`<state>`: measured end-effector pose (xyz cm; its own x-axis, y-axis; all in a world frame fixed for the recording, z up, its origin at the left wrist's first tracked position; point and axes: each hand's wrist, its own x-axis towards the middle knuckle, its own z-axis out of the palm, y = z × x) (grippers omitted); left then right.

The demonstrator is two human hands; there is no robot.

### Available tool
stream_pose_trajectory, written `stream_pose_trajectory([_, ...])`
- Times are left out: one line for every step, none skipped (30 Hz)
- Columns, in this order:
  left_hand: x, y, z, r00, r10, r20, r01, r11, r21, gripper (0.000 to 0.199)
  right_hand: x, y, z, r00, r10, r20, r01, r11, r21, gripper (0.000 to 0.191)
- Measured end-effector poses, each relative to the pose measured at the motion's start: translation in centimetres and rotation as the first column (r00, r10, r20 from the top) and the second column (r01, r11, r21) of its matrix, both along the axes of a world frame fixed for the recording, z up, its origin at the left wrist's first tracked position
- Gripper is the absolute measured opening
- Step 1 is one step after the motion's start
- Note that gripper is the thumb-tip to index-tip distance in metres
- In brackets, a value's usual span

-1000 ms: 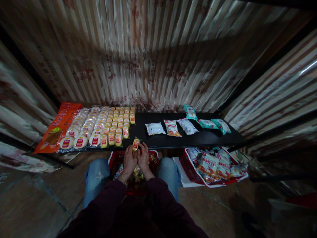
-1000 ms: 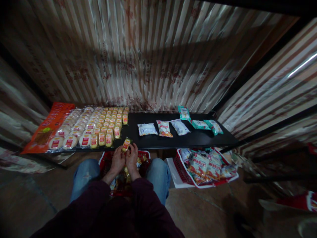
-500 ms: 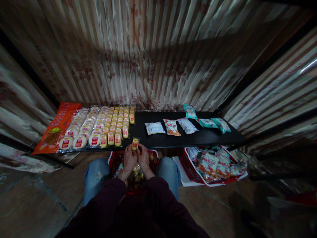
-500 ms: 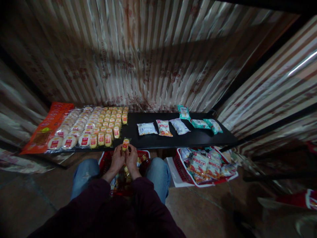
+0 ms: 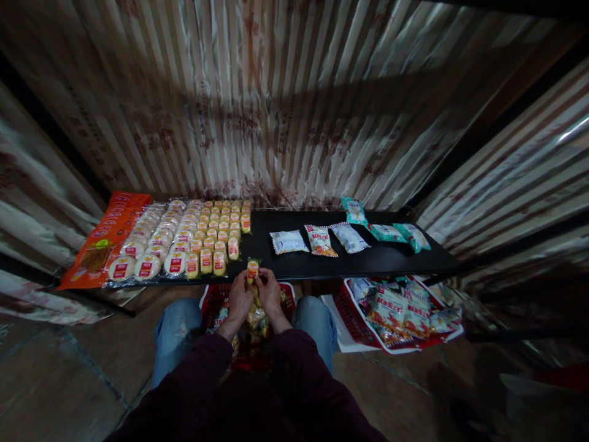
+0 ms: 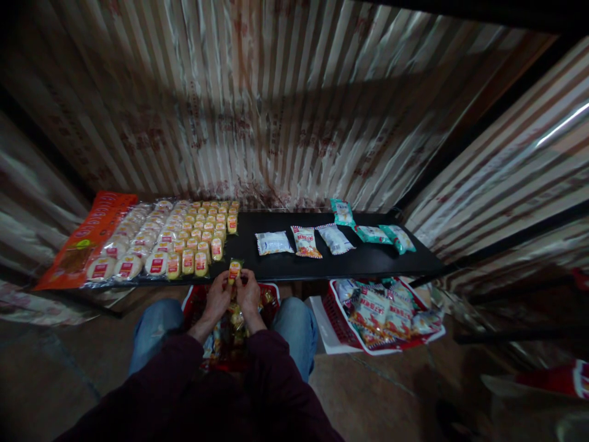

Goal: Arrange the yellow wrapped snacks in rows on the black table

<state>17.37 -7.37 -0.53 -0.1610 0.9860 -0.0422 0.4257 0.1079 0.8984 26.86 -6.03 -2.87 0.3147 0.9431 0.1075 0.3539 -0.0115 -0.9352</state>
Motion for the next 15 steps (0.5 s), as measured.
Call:
stream_pose_trajectory([0.0,0.1,0.1,1.0,-0.001,0.003,0.001,1.0,-0.004,0.039,0.1,0.1,-0.1,1.0,0.004,-0.01,-0.004,1.0,0.006,0.019])
stream_pose_trajectory([0.0,0.1,0.1,1.0,0.001,0.006,-0.001,1.0,-0.006,0.04,0.1,0.2,-0.1,1.0,0.008,-0.019,-0.007,1.0,0.011,0.02])
stream_pose_trajectory([0.1,0.2,0.2,1.0,0.005,0.007,-0.005,1.0,-0.009,0.04,0.1,0.3,-0.1,1.0,0.011,-0.028,-0.011,1.0,0.017,0.021])
stream_pose_trajectory([0.1,0.4,0.2,1.0,0.008,0.007,-0.008,1.0,-0.01,0.041,0.2,0.4,-0.1,0.999,0.012,-0.036,-0.012,1.0,0.023,0.022])
stream_pose_trajectory([0.1,0.5,0.3,1.0,0.013,0.007,-0.013,1.0,-0.01,0.041,0.2,0.6,-0.1,0.999,0.012,-0.043,-0.011,0.999,0.03,0.023])
stream_pose_trajectory([0.2,0.7,0.3,1.0,0.019,0.006,-0.019,1.0,-0.007,0.04,0.2,0.7,-0.1,0.999,0.01,-0.047,-0.008,0.999,0.037,0.024])
stream_pose_trajectory([0.2,0.8,0.3,1.0,0.025,0.008,-0.025,1.0,0.0,0.04,0.2,0.9,0.0,0.999,0.008,-0.048,-0.006,0.999,0.043,0.025])
stream_pose_trajectory([0.3,1.1,0.3,0.999,0.031,0.011,-0.031,0.999,0.01,0.038,0.2,1.1,0.0,0.999,0.008,-0.046,-0.006,0.999,0.047,0.026])
stream_pose_trajectory([0.3,1.3,0.2,0.999,0.035,0.015,-0.035,0.999,0.021,0.037,0.2,1.3,0.1,0.999,0.01,-0.043,-0.008,0.999,0.049,0.027])
stream_pose_trajectory([0.4,1.5,0.2,0.999,0.038,0.018,-0.039,0.999,0.033,0.036,0.2,1.6,0.2,0.999,0.012,-0.04,-0.01,0.999,0.049,0.028])
stream_pose_trajectory([0.4,1.8,0.2,0.999,0.04,0.019,-0.04,0.998,0.042,0.036,0.2,1.8,0.2,0.999,0.018,-0.039,-0.016,0.999,0.048,0.029])
stream_pose_trajectory([0.5,2.1,0.2,0.999,0.038,0.016,-0.039,0.998,0.048,0.036,0.2,2.1,0.3,0.999,0.023,-0.04,-0.022,0.999,0.049,0.03])
stream_pose_trajectory([0.5,2.4,0.2,0.999,0.036,0.014,-0.036,0.998,0.053,0.036,0.2,2.4,0.4,0.999,0.029,-0.042,-0.026,0.998,0.051,0.03])
stream_pose_trajectory([0.6,2.7,0.3,0.999,0.034,0.012,-0.034,0.998,0.057,0.036,0.3,2.7,0.4,0.998,0.033,-0.045,-0.031,0.998,0.055,0.031])
stream_pose_trajectory([0.6,3.0,0.4,0.999,0.033,0.011,-0.034,0.998,0.06,0.037,0.3,3.0,0.5,0.998,0.037,-0.048,-0.034,0.998,0.06,0.031])
